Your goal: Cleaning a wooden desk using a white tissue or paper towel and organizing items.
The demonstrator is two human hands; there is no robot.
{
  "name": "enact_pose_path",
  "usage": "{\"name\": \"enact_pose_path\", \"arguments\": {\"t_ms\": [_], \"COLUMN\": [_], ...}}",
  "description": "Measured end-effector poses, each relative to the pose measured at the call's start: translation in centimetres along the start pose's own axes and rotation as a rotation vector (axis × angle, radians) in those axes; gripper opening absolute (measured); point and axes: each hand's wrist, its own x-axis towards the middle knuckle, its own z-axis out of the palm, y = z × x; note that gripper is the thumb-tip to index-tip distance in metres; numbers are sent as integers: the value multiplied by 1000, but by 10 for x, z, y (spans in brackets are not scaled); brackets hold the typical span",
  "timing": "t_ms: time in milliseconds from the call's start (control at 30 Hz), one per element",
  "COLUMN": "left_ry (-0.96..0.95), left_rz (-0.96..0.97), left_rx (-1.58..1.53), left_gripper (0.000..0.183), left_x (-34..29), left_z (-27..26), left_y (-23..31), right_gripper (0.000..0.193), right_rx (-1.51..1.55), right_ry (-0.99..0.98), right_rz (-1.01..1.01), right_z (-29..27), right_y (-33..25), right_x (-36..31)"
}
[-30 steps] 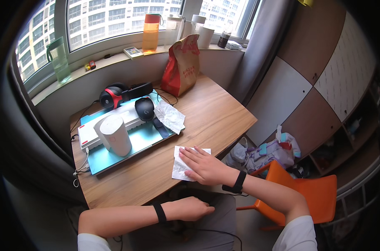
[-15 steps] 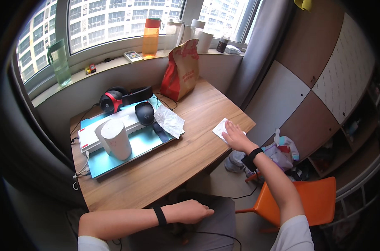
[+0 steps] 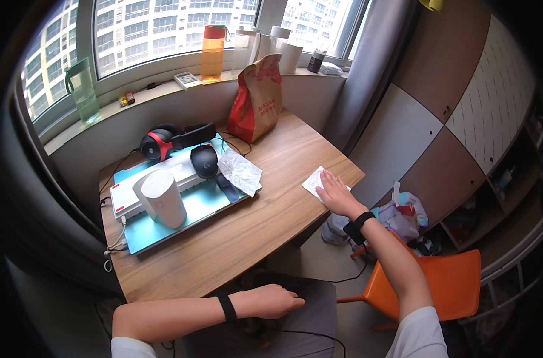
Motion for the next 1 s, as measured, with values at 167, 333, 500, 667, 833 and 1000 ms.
{"name": "enact_pose_path", "arguments": {"t_ms": [167,333,500,667,833,1000], "left_ry": [-36,-34,-40,-20,-31,-56], "left_rz": [-14,-23,-11,7,-14,-14], "left_rx": [0,-16,3,-5,-17,-18], "left_gripper": [11,12,13,14,13,12], "left_x": [1,1,1,1,-4,-1], "left_z": [-1,-1,3,3,1,7], "left_y": [0,1,-1,-2,2,2], "right_gripper": [75,74,75,75,73,69], "right_rx": [2,4,1,-3,-37,37], "right_ry": [31,40,48,60,73,27], "right_rz": [-3,0,6,3,-195,-566], "right_z": [3,3,5,4,11,10], "right_y": [2,-2,0,-1,-50,-144], "right_x": [-2,-1,-1,-2,-25,-79]}}
